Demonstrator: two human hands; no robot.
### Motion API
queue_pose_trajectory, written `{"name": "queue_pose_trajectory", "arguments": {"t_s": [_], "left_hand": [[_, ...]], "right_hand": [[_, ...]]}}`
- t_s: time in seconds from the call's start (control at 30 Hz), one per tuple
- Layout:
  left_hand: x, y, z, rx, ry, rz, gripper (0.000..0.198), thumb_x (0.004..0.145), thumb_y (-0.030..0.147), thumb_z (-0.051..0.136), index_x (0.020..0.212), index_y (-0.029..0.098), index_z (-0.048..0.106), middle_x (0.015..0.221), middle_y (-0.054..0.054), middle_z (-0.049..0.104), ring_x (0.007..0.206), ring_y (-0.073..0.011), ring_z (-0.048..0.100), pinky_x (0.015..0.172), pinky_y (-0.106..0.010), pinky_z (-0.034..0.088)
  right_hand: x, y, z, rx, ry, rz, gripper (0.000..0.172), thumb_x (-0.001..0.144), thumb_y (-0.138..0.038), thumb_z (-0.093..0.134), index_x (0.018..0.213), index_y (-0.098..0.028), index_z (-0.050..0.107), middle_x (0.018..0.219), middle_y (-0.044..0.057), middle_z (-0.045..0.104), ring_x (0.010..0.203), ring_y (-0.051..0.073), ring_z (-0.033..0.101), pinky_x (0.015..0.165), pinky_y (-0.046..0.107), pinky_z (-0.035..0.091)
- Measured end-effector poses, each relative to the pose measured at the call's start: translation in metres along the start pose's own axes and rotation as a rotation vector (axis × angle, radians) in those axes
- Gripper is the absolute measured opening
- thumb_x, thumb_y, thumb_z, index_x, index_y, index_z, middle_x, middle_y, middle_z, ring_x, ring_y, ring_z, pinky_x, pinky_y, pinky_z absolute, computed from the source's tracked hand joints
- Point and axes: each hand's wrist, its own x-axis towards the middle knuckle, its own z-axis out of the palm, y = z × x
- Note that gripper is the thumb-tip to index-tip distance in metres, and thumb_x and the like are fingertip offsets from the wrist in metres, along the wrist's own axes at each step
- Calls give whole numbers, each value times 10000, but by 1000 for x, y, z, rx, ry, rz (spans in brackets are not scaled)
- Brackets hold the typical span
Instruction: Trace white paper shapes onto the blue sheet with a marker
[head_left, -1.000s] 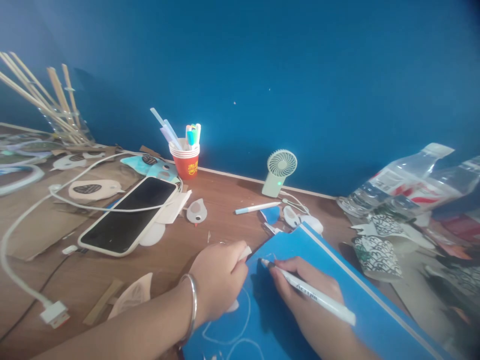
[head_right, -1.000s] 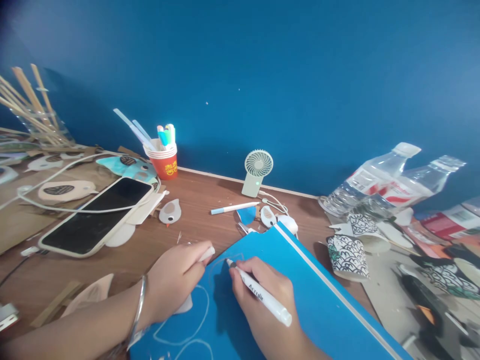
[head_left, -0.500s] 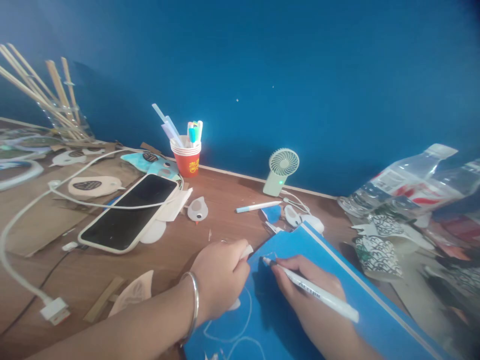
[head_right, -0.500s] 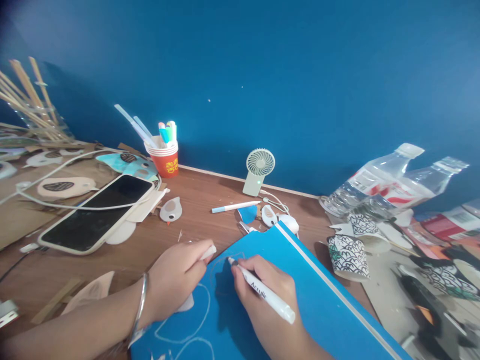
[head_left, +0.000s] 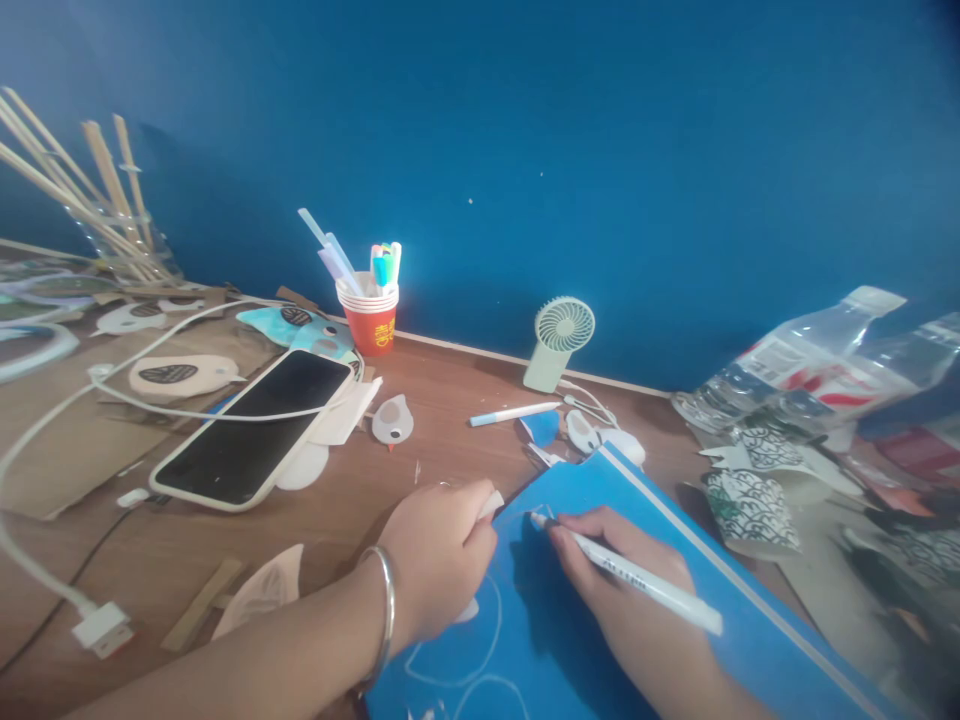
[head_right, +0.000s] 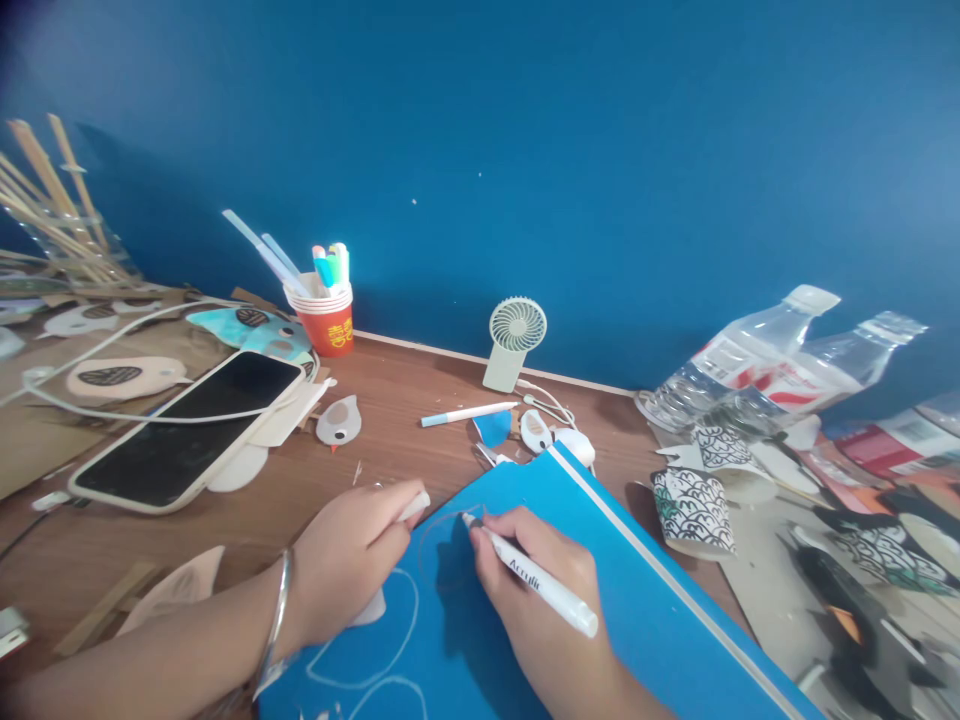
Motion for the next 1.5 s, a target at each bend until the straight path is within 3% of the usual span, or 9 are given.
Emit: {"name": "queue_pose_trajectory", "arguments": {"t_s": [0.23,0.53,0.8,1.5], "left_hand": [[2,-6,6,24,27,9,174,800,213,309,627,205,320,615,26,508,608,-151,478,573,-282,256],[4,-4,4,34,7,-2,187,810,221,308,624,203,310,603,26,492,588,-145,464,563,-277,259],[2,-5,5,25,4,-8,201,822,230,297,622,202,304,595,30,485,583,-143,460,559,-278,257],[2,-5,6,42,-3,-13,194,814,230,296,622,205,303,604,22,482,589,-151,460,558,-289,253]], "right_hand": [[5,6,-7,63,114,127,211,728,-379,550,634,-198,602,603,2,638,486,133,541,398,198,372],[7,12,-3,234,1,166,225,728,-395,540,634,-196,583,558,3,589,477,132,490,411,213,330],[10,10,-5,251,36,245,252,729,-389,538,578,-188,545,465,-20,509,418,110,425,391,208,295],[11,13,-6,277,1,280,259,732,-386,527,571,-184,507,463,-29,501,431,108,432,402,205,277]]}}
